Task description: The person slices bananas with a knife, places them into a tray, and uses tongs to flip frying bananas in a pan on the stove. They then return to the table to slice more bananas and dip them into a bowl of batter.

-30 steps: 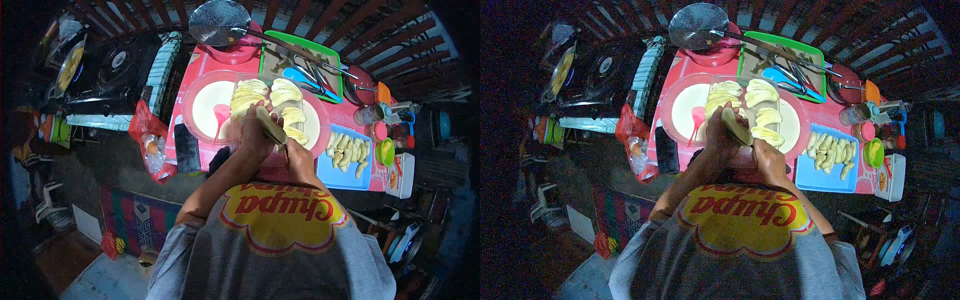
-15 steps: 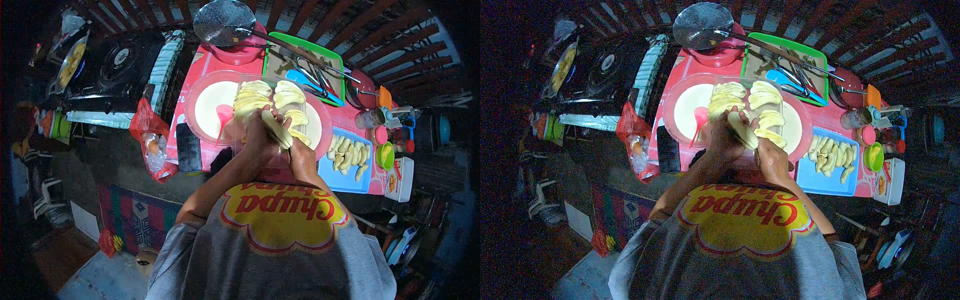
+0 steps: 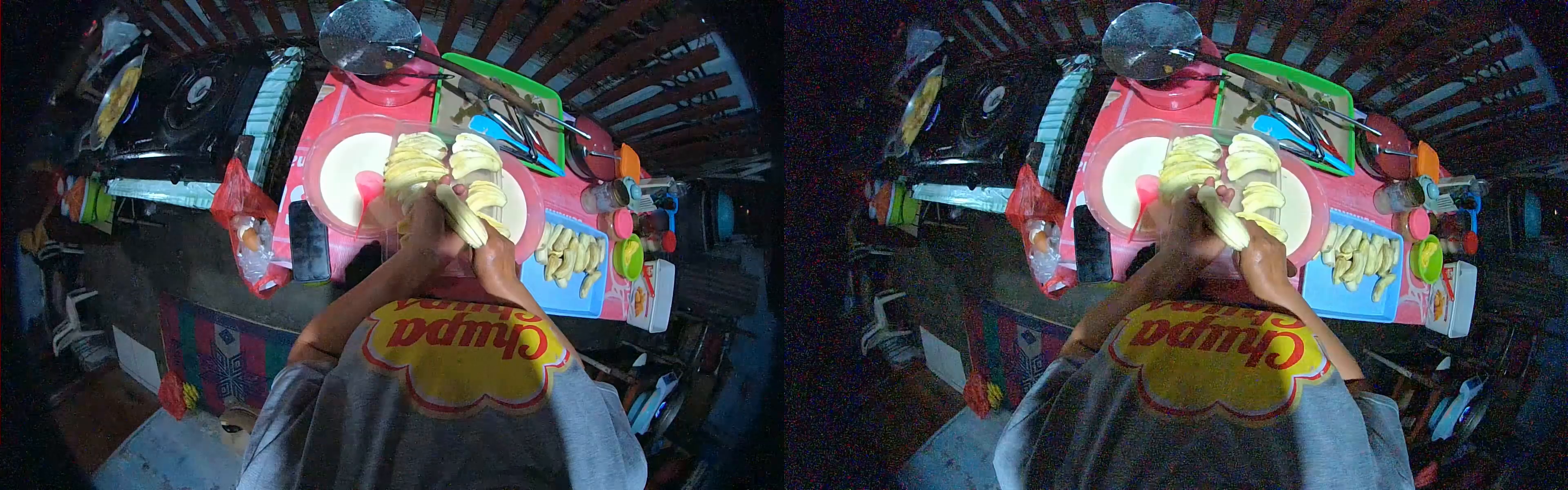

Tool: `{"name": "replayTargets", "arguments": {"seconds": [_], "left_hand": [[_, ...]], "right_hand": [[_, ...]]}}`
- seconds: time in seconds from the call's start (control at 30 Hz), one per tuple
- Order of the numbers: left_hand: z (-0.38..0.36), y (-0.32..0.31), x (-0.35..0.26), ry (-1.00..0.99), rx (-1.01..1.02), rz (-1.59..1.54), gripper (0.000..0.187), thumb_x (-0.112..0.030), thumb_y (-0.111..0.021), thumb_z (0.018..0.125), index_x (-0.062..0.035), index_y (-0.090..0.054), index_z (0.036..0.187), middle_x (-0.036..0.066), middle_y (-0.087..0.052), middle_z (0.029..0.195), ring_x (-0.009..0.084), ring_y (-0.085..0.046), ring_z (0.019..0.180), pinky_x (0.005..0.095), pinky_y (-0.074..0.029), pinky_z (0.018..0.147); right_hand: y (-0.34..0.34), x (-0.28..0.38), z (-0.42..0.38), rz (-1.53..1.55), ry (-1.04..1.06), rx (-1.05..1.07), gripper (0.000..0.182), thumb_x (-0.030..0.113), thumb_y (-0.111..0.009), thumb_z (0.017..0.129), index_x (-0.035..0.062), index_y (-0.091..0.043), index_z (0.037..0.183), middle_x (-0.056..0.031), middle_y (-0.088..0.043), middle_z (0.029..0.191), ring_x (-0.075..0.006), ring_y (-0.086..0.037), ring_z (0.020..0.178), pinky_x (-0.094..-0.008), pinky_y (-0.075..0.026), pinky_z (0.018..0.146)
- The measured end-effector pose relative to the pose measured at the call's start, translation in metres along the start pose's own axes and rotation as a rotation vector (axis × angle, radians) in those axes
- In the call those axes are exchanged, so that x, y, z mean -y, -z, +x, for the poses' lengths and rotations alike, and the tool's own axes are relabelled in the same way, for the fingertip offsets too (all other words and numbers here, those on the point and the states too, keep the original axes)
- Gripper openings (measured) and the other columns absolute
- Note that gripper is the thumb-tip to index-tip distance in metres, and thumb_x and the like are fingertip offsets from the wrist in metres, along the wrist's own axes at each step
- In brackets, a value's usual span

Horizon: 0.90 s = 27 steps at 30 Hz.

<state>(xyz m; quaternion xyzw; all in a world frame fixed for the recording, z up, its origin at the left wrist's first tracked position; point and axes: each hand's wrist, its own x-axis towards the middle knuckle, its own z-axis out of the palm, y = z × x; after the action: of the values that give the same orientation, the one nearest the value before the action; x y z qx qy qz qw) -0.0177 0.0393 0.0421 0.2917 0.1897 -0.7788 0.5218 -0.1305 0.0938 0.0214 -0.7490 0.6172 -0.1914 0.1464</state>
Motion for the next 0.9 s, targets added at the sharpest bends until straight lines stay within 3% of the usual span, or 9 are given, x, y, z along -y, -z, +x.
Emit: {"name": "replayTargets", "arguments": {"seconds": [0.07,0.13,0.47,0.57,0.63,0.77,0.83,0.87,0.9], "left_hand": [[0.0,0.0,0.001,-0.011,0.006,0.012,0.019,-0.026,-0.038,0.087,-0.0115,-0.045,0.097,0.001,-0.047,0.079,0.0126,-0.047,0.077,0.0271,-0.042,0.076],[0.001,-0.001,0.002,-0.038,-0.067,-0.008,0.025,-0.023,-0.039,0.087,-0.0045,-0.044,0.104,0.007,-0.049,0.089,0.0196,-0.051,0.082,0.0333,-0.042,0.083],[-0.006,0.002,0.007,-0.097,-0.076,0.075,0.038,-0.021,-0.047,0.082,-0.0017,-0.035,0.113,0.009,-0.047,0.108,0.0206,-0.047,0.098,0.0317,-0.038,0.086],[0.017,0.035,0.016,-0.169,0.129,0.325,0.047,-0.017,-0.05,0.08,-0.0009,-0.029,0.118,0.01,-0.045,0.113,0.0199,-0.043,0.106,0.031,-0.038,0.088],[0.024,0.042,0.024,-0.201,0.234,0.195,0.027,-0.029,-0.038,0.086,-0.0121,-0.042,0.107,0.006,-0.052,0.087,0.0171,-0.047,0.084,0.0312,-0.037,0.081],[0.029,0.044,0.023,-0.122,0.145,0.177,0.031,-0.029,-0.035,0.087,-0.0105,-0.039,0.112,0.008,-0.052,0.092,0.0174,-0.047,0.089,0.0321,-0.037,0.084],[0.03,0.05,0.019,-0.308,0.443,0.447,0.036,-0.032,-0.033,0.088,-0.0075,-0.037,0.115,0.01,-0.051,0.098,0.0178,-0.047,0.093,0.0334,-0.035,0.088],[0.029,0.051,0.014,-0.307,0.443,0.449,0.036,-0.032,-0.033,0.088,-0.0075,-0.037,0.115,0.01,-0.051,0.098,0.0178,-0.047,0.093,0.0334,-0.035,0.088],[0.029,0.051,0.009,-0.077,0.486,0.151,0.04,-0.031,-0.042,0.084,-0.0055,-0.038,0.115,0.012,-0.05,0.103,0.0219,-0.047,0.097,0.0348,-0.035,0.089]], "right_hand": [[0.0,0.003,0.001,0.037,-0.013,-0.069,0.032,-0.002,-0.049,0.065,-0.0009,-0.053,0.096,-0.0208,-0.056,0.076,-0.0356,-0.056,0.069,-0.0406,-0.045,0.061],[0.001,0.004,0.002,0.052,-0.03,-0.055,0.033,-0.002,-0.049,0.064,-0.0006,-0.053,0.097,-0.0213,-0.056,0.078,-0.0356,-0.056,0.07,-0.0402,-0.045,0.062],[-0.008,-0.004,-0.001,0.094,-0.078,-0.063,0.041,-0.005,-0.049,0.063,0.001,-0.052,0.103,-0.0212,-0.057,0.087,-0.0349,-0.057,0.076,-0.039,-0.046,0.068],[-0.01,-0.006,-0.002,0.07,-0.07,-0.043,0.039,-0.004,-0.05,0.064,0.0009,-0.052,0.103,-0.0208,-0.058,0.087,-0.0347,-0.057,0.076,-0.0392,-0.046,0.067],[-0.012,-0.009,-0.002,0.077,-0.041,-0.051,0.038,-0.003,-0.05,0.065,0.001,-0.052,0.102,-0.0208,-0.058,0.087,-0.0343,-0.057,0.076,-0.039,-0.046,0.066],[-0.01,-0.008,-0.002,0.049,0.01,-0.098,0.034,0.0,-0.05,0.068,0.0021,-0.051,0.102,-0.0185,-0.058,0.082,-0.0339,-0.057,0.071,-0.0393,-0.046,0.063],[0.0,-0.002,0.0,-0.01,-0.002,-0.083,0.034,0.002,-0.05,0.068,0.003,-0.05,0.103,-0.0169,-0.056,0.079,-0.033,-0.057,0.069,-0.0394,-0.046,0.061],[0.005,0.0,0.001,-0.069,-0.017,-0.066,0.034,0.003,-0.05,0.069,0.0039,-0.049,0.103,-0.0152,-0.055,0.076,-0.0321,-0.056,0.067,-0.0395,-0.045,0.06],[0.007,0.0,0.002,-0.069,-0.019,-0.07,0.034,0.003,-0.05,0.069,0.0039,-0.049,0.103,-0.0152,-0.055,0.076,-0.0321,-0.056,0.067,-0.0395,-0.045,0.06]]}}
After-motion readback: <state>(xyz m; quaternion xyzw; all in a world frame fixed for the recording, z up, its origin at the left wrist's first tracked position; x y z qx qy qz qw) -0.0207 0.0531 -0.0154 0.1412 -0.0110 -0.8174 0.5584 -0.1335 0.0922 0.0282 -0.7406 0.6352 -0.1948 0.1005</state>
